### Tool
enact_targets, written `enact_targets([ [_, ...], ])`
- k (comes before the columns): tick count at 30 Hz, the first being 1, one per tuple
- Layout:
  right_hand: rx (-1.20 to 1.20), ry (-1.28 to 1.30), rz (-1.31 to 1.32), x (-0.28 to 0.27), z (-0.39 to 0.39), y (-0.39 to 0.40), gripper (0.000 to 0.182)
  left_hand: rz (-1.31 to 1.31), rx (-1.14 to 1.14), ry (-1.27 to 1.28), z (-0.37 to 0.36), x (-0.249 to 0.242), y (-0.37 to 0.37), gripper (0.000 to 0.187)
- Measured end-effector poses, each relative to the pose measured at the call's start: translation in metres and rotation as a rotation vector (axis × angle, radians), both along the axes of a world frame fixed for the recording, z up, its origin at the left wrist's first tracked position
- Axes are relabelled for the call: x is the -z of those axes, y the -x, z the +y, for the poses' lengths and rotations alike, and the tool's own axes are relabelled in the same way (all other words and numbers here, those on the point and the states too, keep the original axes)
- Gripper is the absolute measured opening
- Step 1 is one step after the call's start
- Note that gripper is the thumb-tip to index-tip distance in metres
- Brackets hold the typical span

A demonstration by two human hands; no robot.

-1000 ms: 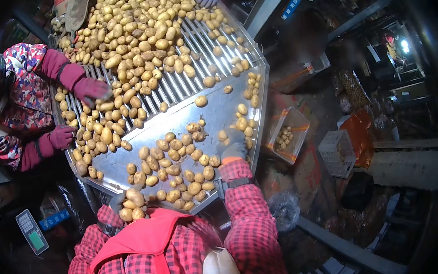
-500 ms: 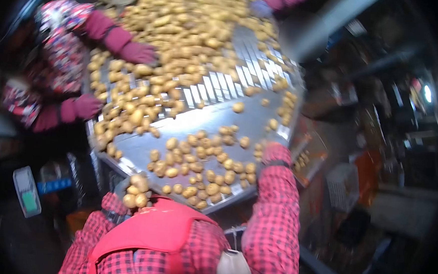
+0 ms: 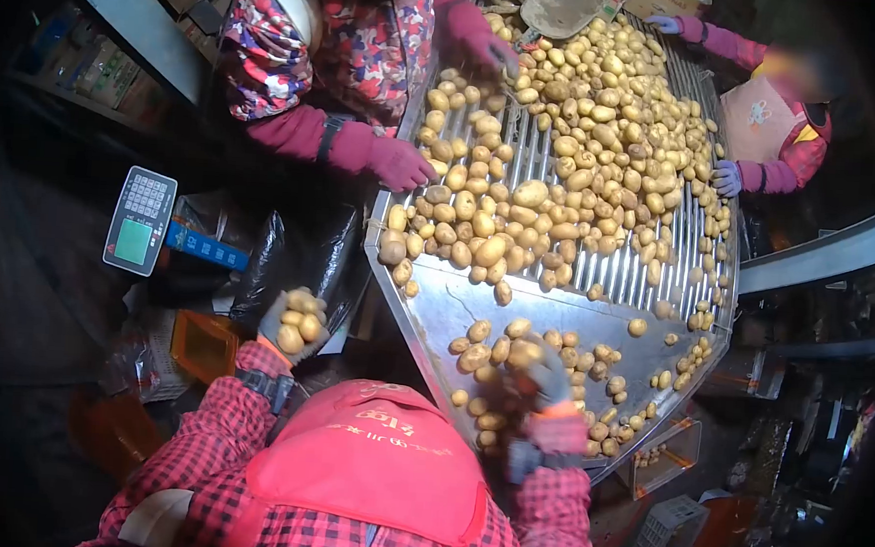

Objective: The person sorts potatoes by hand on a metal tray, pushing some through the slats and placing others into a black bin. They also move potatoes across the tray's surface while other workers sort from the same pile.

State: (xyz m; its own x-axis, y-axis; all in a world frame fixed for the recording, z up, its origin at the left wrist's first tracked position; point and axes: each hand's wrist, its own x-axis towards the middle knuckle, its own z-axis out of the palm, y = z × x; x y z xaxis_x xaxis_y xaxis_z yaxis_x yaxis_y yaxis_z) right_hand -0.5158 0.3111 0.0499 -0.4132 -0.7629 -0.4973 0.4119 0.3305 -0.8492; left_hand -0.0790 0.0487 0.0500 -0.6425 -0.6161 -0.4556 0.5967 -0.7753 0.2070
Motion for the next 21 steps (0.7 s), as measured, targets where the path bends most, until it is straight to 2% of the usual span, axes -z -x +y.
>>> enact_targets([
  [1,-0.08,0.072,-0.059,-0.017,-0.047,-0.038,0.059,-0.29,-0.049,0.048,-0.012,-0.008,-0.008,0.043],
  [3,-0.211,0.252,-0.148,-0.037,-0.125,-0.112,0.061,-0.379,-0.123,0.042,-0.036,0.0,-0.038,0.042],
  [5,-0.231,0.436,-0.16,-0.045,-0.166,-0.157,0.063,-0.415,-0.149,-0.002,-0.058,0.025,-0.06,0.041],
  [7,-0.218,0.474,0.071,-0.051,-0.169,-0.16,0.065,-0.481,-0.181,-0.103,-0.071,0.054,-0.077,0.04],
  [8,-0.254,0.357,0.357,-0.054,-0.159,-0.146,0.069,-0.523,-0.205,-0.164,-0.073,0.067,-0.084,0.04],
  [11,-0.196,0.048,0.408,-0.01,-0.106,-0.103,0.06,-0.601,-0.244,-0.29,-0.056,0.1,-0.098,0.039],
  [12,-0.062,-0.154,0.212,-0.031,-0.079,-0.09,0.054,-0.617,-0.241,-0.317,-0.045,0.104,-0.098,0.039],
  [13,0.072,-0.096,0.62,0.016,-0.046,-0.075,0.05,-0.627,-0.231,-0.346,-0.035,0.103,-0.095,0.039],
  [15,0.171,-0.483,0.745,0.011,0.006,-0.039,0.04,-0.63,-0.2,-0.364,-0.025,0.091,-0.081,0.039],
  [16,0.315,-0.535,0.719,0.027,0.03,-0.02,0.036,-0.627,-0.182,-0.363,-0.024,0.08,-0.07,0.039],
  [17,0.284,-0.602,0.985,0.058,0.064,0.008,0.035,-0.621,-0.164,-0.356,-0.023,0.072,-0.06,0.039],
  [19,0.293,-0.729,1.14,0.058,0.092,0.038,0.034,-0.602,-0.124,-0.326,-0.028,0.055,-0.038,0.039],
  [21,0.393,-0.854,0.92,0.036,0.103,0.055,0.036,-0.594,-0.049,-0.25,-0.037,0.044,-0.013,0.04],
])
